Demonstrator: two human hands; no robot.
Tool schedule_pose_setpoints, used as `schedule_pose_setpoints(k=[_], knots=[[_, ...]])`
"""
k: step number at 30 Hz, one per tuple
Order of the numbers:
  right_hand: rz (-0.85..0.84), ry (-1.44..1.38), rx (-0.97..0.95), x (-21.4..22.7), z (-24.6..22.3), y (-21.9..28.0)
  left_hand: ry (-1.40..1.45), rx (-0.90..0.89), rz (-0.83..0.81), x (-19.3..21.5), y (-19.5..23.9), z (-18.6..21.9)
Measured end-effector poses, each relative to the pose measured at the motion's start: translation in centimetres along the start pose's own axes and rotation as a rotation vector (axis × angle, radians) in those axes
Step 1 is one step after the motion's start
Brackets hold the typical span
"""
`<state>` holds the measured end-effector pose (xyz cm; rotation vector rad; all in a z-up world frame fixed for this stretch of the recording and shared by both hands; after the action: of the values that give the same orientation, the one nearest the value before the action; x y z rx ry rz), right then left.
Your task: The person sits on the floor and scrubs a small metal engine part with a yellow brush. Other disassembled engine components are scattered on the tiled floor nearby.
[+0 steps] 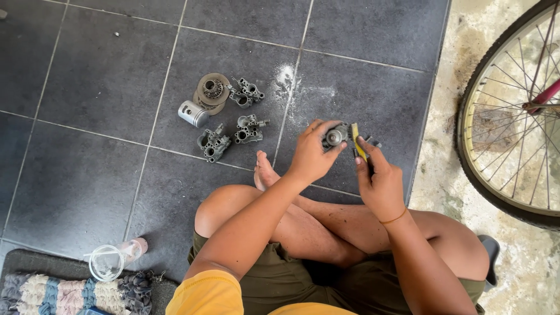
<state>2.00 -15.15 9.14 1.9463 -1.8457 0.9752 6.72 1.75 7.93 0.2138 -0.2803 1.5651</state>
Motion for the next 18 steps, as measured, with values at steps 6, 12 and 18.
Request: schedule_pose_setpoints(k=[6,12,18], knots=[[-0.023,-0.030,-0.032,-0.6,0.9,0.7,-0.014,-0.054,-0.001,0.4,-0.2,0.3],[0.017,-0.051,-0.039,0.1,0.9,0.5,-0.033,-0.099,-0.104,-2.2,0.7,0.5],[0.030,-0.075,-0.045,0.2,0.8,0.2,-0.034,-0.165,0.001,-0.7,-0.4,-0.3]])
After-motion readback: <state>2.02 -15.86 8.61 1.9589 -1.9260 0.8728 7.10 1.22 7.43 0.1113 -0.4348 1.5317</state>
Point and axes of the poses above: each hand's wrist, its own y-axis away from the middle knuckle, its own x-axis out of the back of the hand, z = x × y, the point moved 8 cm from there along -y, towards the middle knuckle, and after that the axes turned 2 degrees about z, right-handed, at the moved point
